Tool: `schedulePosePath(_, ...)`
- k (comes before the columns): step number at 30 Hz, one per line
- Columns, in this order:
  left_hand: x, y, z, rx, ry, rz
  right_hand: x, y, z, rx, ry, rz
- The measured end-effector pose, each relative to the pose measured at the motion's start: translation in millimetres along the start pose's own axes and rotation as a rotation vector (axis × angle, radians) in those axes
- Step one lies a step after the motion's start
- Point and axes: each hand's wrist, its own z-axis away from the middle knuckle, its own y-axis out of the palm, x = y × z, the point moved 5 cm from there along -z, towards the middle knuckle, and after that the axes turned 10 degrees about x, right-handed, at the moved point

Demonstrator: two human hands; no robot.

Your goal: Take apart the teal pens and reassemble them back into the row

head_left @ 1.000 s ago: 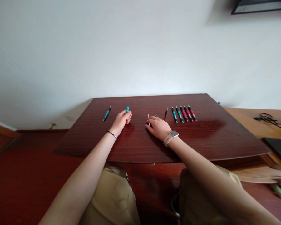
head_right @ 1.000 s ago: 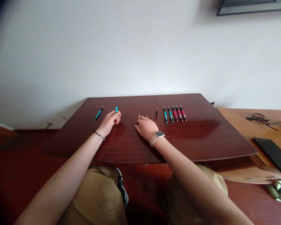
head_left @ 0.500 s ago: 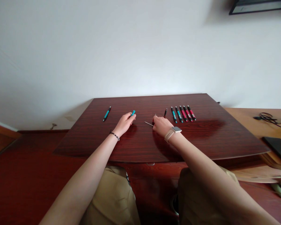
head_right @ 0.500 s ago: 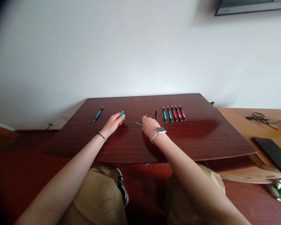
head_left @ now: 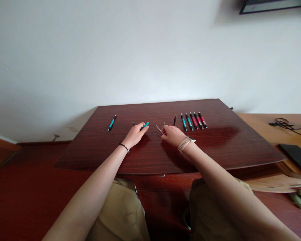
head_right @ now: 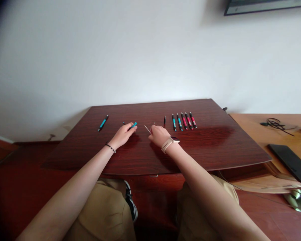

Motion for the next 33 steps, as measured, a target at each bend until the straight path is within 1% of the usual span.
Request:
schedulePosePath(3, -1, 2.0, 0, 0.008, -0.001, -0.025, -4, -4, -4, -0.140, -0.093, -0.243)
schedulePosePath(4, 0, 2.6, -1, 0.008, -0.001, -0.026, -5, -5, -5, -0.188, -0.140, -0.375)
schedulePosePath(6, 1, 3.6, -1, 0.010, 0.000, -0.027, -7, -5, -9, -0.249, -0.259, -0.711)
schedulePosePath(8, 1, 4.7, -1, 0.012, 0.000, -0.032, -7, -5, -11, -0.260, -0.372, -1.040)
schedulePosePath(9, 0, 5.6, -1, 0.017, 0.000, -0.036, -7, -5, -12, -0.259, -0.411, -1.165)
schedulePosePath(10, -1, 6.7, -1, 0.023, 0.001, -0.039, -6, -6, -12, -0.259, -0.435, -1.254)
schedulePosePath(12, -4, 9.4, -1, 0.036, 0.005, -0.040, -5, -8, -10, -0.279, -0.446, -1.350)
schedulePosePath(16, -10, 15.3, -1, 0.049, 0.028, -0.048, -4, -9, -8, -0.314, -0.450, -1.359)
schedulePosePath(22, -10, 19.2, -4, 0.065, 0.038, -0.041, -1, -2, -8, -0.259, -0.510, -1.252)
schedulePosePath(26, -10, 20.1, -5, 0.068, 0.043, -0.028, 2, -1, -5, -0.251, -0.478, -1.133)
schedulePosePath(29, -14, 22.4, -6, 0.078, 0.067, -0.002, 3, 0, -4, -0.239, -0.447, -1.105)
schedulePosePath(33, -17, 24.9, -7, 0.087, 0.101, 0.031, 4, 4, -5, -0.217, -0.456, -1.075)
